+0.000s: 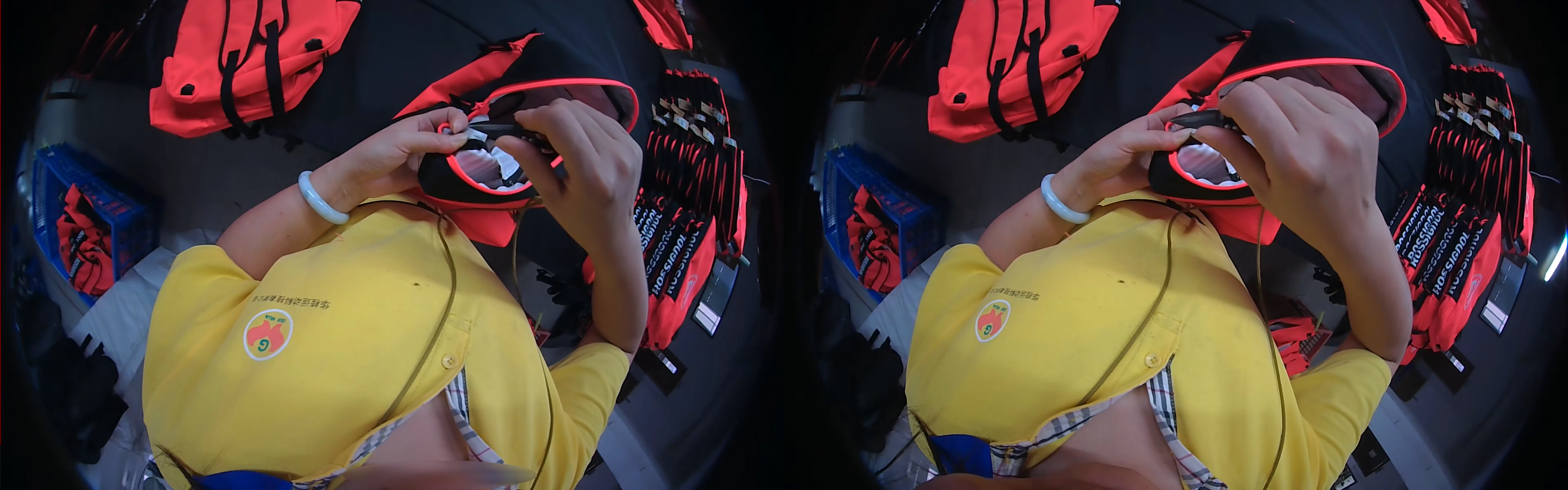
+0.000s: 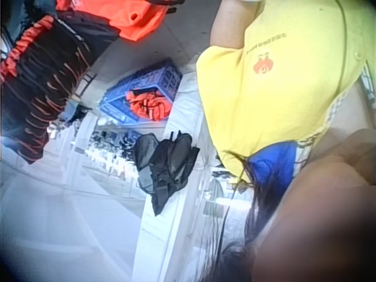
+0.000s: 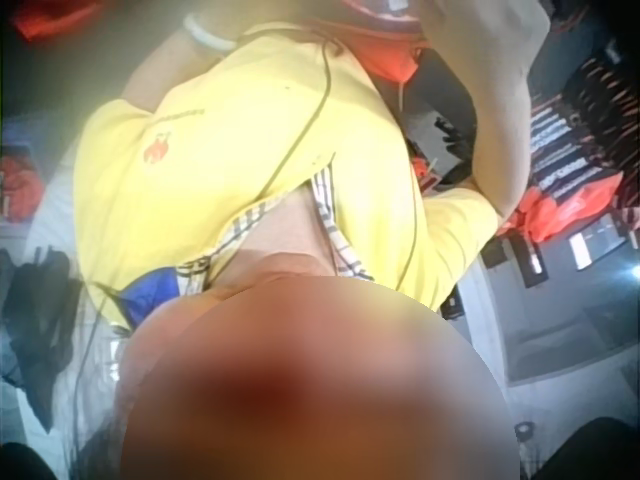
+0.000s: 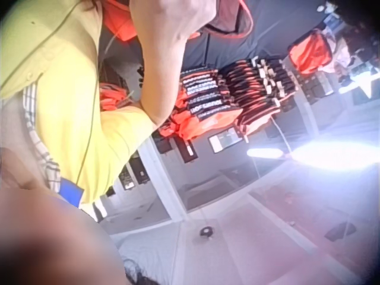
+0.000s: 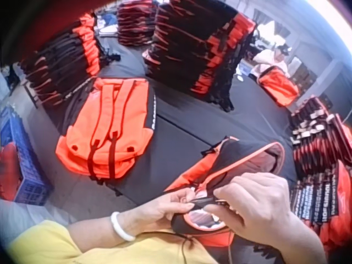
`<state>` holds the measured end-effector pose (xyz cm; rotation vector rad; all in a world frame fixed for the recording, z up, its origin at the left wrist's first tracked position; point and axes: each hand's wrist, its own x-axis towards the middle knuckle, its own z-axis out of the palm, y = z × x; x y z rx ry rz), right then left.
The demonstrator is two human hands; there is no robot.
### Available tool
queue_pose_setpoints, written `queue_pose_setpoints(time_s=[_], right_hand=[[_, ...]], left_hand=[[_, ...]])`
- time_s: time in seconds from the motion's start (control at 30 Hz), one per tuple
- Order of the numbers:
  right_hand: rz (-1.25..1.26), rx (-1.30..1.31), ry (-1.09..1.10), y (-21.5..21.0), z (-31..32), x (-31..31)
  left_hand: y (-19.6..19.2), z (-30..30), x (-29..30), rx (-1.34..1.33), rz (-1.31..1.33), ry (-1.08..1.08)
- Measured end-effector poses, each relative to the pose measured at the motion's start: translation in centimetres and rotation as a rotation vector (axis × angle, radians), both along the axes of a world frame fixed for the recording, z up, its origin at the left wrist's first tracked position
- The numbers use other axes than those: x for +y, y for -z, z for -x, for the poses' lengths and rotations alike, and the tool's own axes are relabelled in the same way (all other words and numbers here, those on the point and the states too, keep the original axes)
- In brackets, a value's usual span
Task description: Inspecting, cleaning, and packing red bags in a factory production line.
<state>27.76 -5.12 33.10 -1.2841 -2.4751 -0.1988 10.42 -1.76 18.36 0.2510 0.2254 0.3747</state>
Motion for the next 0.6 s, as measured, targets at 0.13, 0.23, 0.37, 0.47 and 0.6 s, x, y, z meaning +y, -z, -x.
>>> queue_pose_setpoints(time_s=[0.13,0.23,0.37,0.47,0.6], right_hand=[[0.149,-0.081,0.017,-0.2,-0.5,-0.4],[0.206,-0.101,0.041,0.3,-0.8,-1.0],[0.189,-0.109,0.043,0.9,-0.6,-1.0],[0.183,-0.12,0.041,0.9,-0.4,-1.0],[0.189,-0.145,0.048,0.7,-0.3,-1.1]], left_hand=[[0.7,0.1,0.0,-0.07,-0.019,-0.009],[0.8,0.0,0.0,-0.093,-0.03,-0.008],[1.1,-0.2,0.1,-0.098,-0.041,0.008],[1.2,-0.1,0.2,-0.068,-0.056,0.01],[0.9,-0.1,0.2,-0.067,-0.044,0.018]])
